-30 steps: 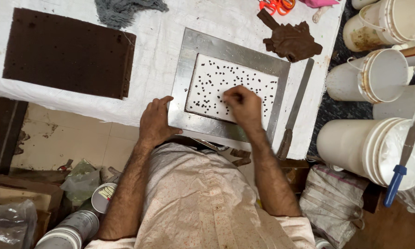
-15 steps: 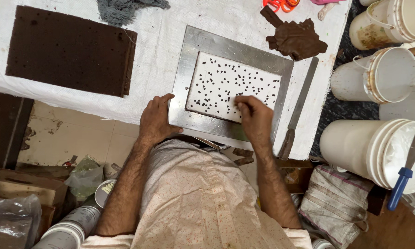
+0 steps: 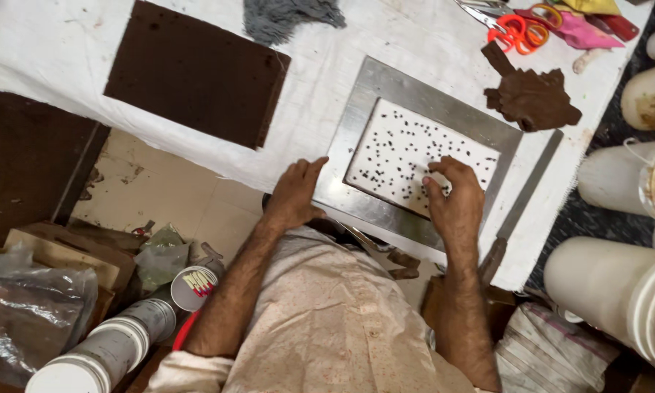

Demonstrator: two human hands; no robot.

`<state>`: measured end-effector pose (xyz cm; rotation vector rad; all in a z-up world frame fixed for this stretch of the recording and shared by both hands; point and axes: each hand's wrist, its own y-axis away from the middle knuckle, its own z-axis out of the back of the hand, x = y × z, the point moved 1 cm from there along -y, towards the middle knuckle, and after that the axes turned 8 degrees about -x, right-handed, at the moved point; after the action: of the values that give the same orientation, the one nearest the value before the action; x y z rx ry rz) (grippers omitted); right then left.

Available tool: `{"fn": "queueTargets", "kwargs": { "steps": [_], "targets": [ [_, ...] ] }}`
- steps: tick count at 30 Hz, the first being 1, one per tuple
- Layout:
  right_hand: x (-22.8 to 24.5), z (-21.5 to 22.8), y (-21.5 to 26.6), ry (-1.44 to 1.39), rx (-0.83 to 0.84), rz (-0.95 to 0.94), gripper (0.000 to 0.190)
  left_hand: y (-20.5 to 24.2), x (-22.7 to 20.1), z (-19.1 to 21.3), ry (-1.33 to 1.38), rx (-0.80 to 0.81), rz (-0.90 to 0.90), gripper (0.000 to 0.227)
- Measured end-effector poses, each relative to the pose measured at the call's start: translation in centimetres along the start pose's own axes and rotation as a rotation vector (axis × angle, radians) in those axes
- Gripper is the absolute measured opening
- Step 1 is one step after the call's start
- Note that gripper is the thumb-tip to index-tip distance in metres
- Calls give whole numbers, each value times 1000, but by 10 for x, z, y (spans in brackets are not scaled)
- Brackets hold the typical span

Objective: The person places small black objects onto a white rectangular surface inside a metal frame, then covers it with a dark brown sheet. They pour a clear liquid over the sheet and spread it with their hand. Finally, they scoop a white paste from a bucket and spread it evenly over the surface using a metal spatula.

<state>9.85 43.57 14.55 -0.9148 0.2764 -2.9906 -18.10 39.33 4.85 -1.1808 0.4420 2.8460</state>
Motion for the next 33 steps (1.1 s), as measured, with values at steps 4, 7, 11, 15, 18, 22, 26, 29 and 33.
{"fn": "queueTargets", "kwargs": {
  "steps": [4,7,11,15,18,22,26,29,33],
  "targets": [
    [25,-41,1,84,10,29,23,12,13,16,289,53,68,110],
    [52,-88,14,193,73,42,30,23,24,30,336,27,69,102],
    [68,-149,16,408,61,4,27,25,45,45,297,90,83,93],
    [66,-180,10,578,-19,3,13,25,67,56,331,103,-12,86],
    [68,-184,11,689,-16,84,9,22,74,62,337,138,-62,82],
    [85,-172,14,691,28,141,7,24,80,66,329,127,-134,80],
    [105,-106,-1,523,-29,-162,10,25,86,71,382,34,-234,67],
    [105,-11,0,453,-365,27,20,23,93,84,434,-140,-314,46],
    [73,1,3,-66,-610,-175,20,11,104,119,583,-399,-255,18]
  ]
}}
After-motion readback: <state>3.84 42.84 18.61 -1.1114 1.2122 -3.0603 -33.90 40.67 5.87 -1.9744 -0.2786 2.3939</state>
